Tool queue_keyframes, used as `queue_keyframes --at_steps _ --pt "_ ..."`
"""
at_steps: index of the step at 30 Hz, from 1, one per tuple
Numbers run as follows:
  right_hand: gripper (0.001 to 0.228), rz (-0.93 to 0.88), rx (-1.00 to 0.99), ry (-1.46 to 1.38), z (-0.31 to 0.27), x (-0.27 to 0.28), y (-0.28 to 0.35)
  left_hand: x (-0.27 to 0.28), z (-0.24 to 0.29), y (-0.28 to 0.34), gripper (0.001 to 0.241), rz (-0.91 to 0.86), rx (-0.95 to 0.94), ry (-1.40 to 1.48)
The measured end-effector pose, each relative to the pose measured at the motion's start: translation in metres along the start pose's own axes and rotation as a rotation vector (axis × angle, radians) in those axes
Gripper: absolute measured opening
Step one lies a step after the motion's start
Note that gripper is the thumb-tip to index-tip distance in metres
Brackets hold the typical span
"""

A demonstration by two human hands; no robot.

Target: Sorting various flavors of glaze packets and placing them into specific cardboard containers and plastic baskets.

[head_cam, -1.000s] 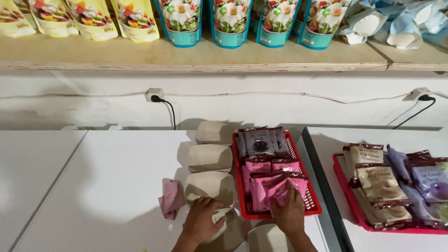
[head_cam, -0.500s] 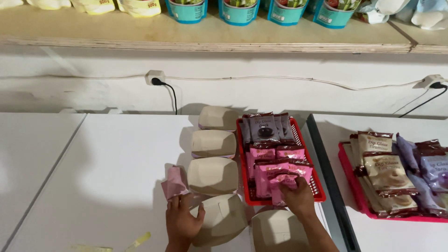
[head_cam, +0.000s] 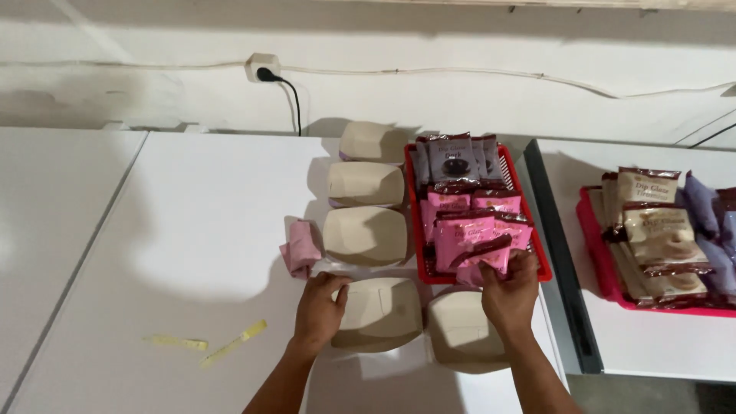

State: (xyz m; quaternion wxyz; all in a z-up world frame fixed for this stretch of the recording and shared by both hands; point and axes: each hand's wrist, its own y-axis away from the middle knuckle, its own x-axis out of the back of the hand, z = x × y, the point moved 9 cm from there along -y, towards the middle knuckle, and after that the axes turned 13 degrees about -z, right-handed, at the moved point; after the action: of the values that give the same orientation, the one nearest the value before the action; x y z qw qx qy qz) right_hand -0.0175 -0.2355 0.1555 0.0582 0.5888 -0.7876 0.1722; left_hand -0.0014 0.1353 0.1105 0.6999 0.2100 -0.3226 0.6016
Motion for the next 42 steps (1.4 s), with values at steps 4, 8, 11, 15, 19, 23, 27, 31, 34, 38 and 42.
queue_keyframes --at_steps 4,8,11,15,19,23,27,31,34,38,42 --pt "0.058 -0.097 0.007 -0.233 -0.055 -0.034 0.021 -0.005 0.003 0.005 0.017 -0.056 -0.054 0.012" --pt "0.054 -0.185 0.063 -0.294 -0.05 -0.069 0.039 0.001 0.014 0.013 0.017 -0.111 -0.067 0.036" --pt "0.065 -0.323 0.004 -0.3 -0.061 -0.101 0.053 0.041 0.051 0.031 0.036 0.085 -0.202 0.004" --pt "0.074 -0.505 0.007 -0.342 -0.055 -0.141 0.078 0.057 0.083 0.054 0.045 -0.022 -0.327 0.185" --pt "0.073 -0.643 0.033 -0.351 -0.058 -0.173 0.09 0.05 0.092 0.057 0.058 -0.239 -0.296 0.265" --pt "0.071 -0.715 -0.121 -0.524 -0.037 -0.195 0.094 0.039 0.057 0.062 0.044 -0.195 -0.225 0.331" --pt "0.064 -0.771 -0.191 -0.356 -0.035 -0.193 0.087 0.036 0.04 0.065 0.037 -0.187 -0.052 0.086" --pt "0.052 -0.879 -0.437 -0.346 -0.022 -0.19 0.093 0.028 0.022 0.064 0.05 -0.259 0.032 0.242" --pt "0.029 -0.883 -0.552 -0.597 0.044 -0.186 0.101 0.02 0.011 0.059 0.061 -0.306 0.119 0.522" --pt "0.01 -0.745 -0.391 -0.845 0.013 -0.178 0.083 0.006 0.011 0.054 0.059 -0.386 0.19 1.04" --pt "0.016 -0.643 -0.421 -0.95 -0.008 -0.177 0.083 0.02 0.033 0.048 0.059 -0.234 0.127 1.159"
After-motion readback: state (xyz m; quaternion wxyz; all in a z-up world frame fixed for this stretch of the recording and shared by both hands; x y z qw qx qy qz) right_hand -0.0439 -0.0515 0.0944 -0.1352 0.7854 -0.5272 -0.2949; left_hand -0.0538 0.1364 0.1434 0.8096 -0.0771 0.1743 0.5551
